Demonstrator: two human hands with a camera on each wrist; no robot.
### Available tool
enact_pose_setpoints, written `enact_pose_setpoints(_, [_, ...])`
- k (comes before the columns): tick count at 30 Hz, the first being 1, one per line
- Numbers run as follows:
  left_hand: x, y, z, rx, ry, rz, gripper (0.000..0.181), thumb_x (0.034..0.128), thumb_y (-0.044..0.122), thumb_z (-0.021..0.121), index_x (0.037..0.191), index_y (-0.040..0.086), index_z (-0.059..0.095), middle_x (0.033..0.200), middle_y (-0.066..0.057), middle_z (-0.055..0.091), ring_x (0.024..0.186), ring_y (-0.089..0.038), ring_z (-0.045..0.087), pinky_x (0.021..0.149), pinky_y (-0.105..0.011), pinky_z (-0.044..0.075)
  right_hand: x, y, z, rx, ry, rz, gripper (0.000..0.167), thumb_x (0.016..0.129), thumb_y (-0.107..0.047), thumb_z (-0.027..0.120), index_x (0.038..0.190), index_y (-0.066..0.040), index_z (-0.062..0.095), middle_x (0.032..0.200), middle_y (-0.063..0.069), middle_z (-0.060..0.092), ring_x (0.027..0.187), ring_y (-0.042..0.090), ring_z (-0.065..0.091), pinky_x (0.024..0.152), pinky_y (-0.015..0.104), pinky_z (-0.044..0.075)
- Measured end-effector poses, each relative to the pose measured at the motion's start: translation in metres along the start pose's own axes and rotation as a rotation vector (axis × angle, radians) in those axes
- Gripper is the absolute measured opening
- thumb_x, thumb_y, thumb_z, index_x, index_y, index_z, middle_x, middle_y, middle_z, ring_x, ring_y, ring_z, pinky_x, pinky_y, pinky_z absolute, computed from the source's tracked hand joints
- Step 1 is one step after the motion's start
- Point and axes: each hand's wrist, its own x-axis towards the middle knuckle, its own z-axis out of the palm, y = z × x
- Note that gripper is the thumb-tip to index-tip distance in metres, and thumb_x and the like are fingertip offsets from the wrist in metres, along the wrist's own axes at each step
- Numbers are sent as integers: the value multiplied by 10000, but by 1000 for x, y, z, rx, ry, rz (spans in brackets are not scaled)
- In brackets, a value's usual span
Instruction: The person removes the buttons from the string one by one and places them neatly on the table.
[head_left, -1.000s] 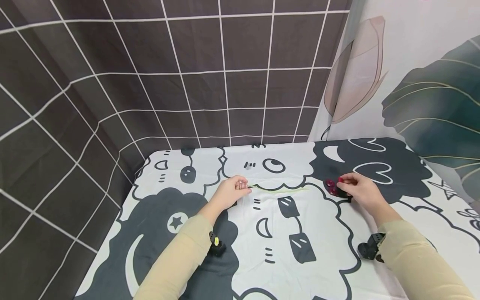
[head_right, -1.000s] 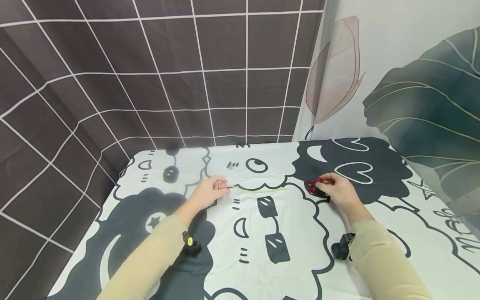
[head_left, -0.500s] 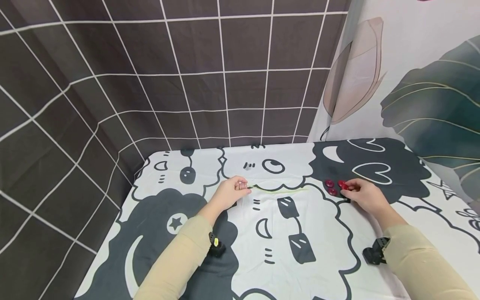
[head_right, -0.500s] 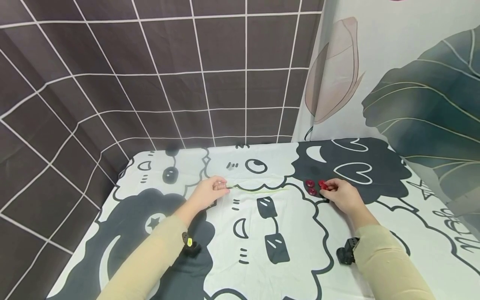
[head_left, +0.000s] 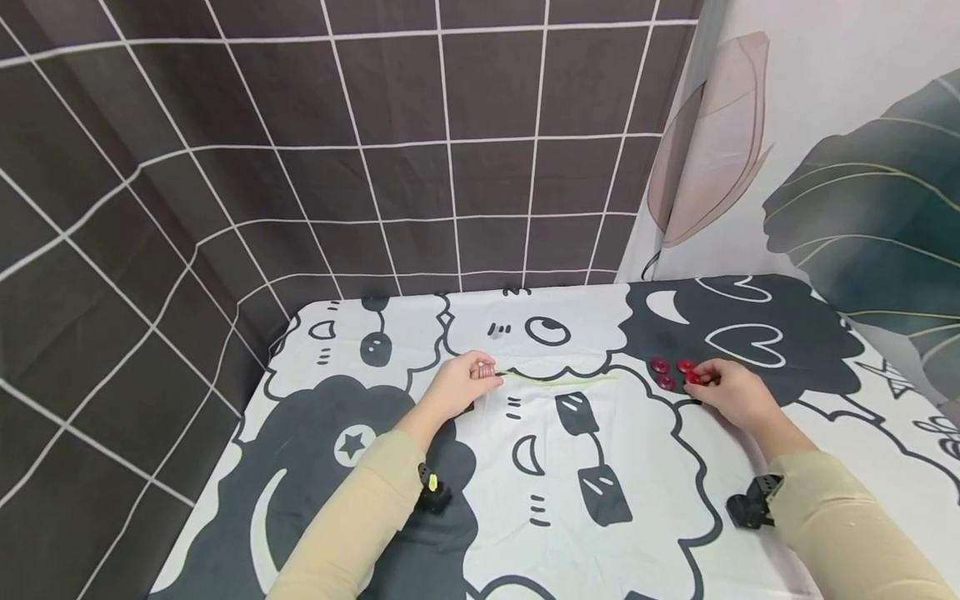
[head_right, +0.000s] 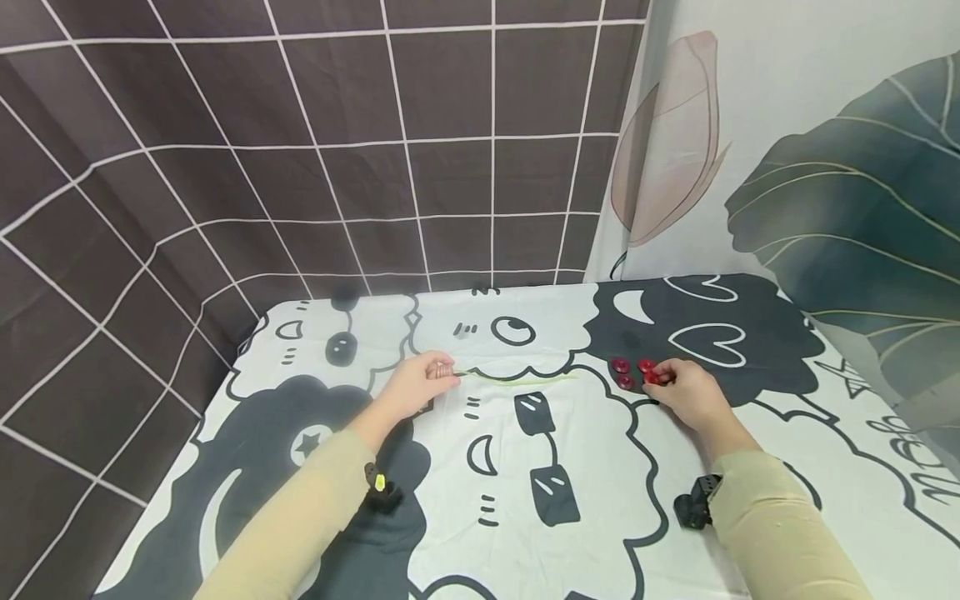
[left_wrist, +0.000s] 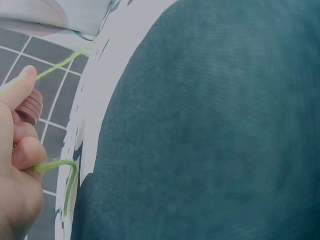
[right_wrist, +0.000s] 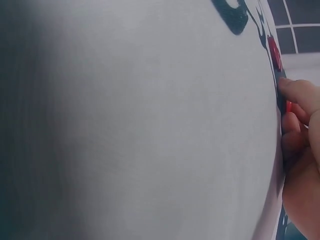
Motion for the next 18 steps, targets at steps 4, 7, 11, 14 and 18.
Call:
enact_pose_setpoints(4, [0,2,0,7,7,-1,354,833,302,713,1124,118,626,778,32,567,747,-124,528,696,-267,463,1,2,-1,-20,-1,-9,398,837,-242,672,1050,78,571,848,131,577,769,264,506,665,375,395])
enact_pose_setpoints(7, [-1,3,-1,20,14,3,356,834,306,710,1126,120,625,755,19,550,731,-135,520,690,-276,455,2,3,-1,-30,2,-23,405,837,-242,671,1059,83,574,844,130,579,767,263,507,660,370,396])
enact_pose_setpoints(11, [-2,3,-1,25,12,15,361,836,309,707,1129,114,623,737,18,532,711,-132,512,676,-275,449,2,3,0,-35,9,-27,403,833,-236,674,1055,86,576,844,129,580,767,262,508,658,368,397])
enact_pose_setpoints(14, [-2,3,-1,26,12,19,366,833,313,711,1129,116,625,723,18,524,695,-131,510,666,-273,445,1,3,0,-33,15,-23,418,835,-250,675,1057,90,574,858,143,580,774,269,509,663,379,403])
enact_pose_setpoints(18, [-2,3,-1,24,9,21,366,833,315,711,1131,119,625,723,18,524,696,-131,511,669,-275,445,-1,2,-1,-13,39,-3,429,846,-271,664,1064,87,570,910,178,580,793,283,520,679,393,413])
